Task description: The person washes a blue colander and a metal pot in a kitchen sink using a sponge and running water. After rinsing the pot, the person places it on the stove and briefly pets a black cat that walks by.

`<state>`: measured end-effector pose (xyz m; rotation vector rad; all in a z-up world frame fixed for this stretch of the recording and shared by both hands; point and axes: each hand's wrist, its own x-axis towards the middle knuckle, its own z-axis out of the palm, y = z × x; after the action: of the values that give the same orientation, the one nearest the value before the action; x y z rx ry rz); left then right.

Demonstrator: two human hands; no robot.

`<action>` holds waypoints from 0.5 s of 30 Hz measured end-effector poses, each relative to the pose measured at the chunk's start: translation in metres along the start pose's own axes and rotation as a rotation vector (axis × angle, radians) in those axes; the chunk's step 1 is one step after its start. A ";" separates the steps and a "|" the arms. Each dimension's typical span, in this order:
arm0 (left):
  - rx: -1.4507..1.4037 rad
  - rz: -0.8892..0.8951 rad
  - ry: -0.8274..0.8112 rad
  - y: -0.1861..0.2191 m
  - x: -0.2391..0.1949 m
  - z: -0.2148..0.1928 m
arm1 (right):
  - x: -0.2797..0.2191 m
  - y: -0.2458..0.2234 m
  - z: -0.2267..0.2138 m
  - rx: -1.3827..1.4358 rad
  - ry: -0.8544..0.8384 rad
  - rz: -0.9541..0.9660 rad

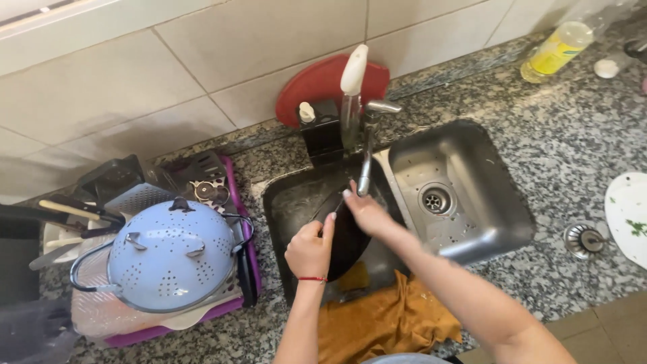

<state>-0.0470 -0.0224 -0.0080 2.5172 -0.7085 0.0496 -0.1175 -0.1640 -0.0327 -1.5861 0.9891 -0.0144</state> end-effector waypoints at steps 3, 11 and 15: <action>0.002 -0.039 0.023 0.003 0.001 -0.003 | -0.056 -0.019 0.016 -0.425 0.216 -0.369; 0.075 0.607 0.104 0.007 0.001 -0.045 | -0.103 0.012 -0.040 -0.333 0.348 -0.690; -0.003 0.681 0.014 0.012 0.019 -0.079 | -0.111 -0.019 -0.056 -0.394 0.148 -0.702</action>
<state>-0.0287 -0.0014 0.0694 2.1546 -1.5182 0.3009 -0.2061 -0.1450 0.0545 -2.2579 0.5140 -0.4497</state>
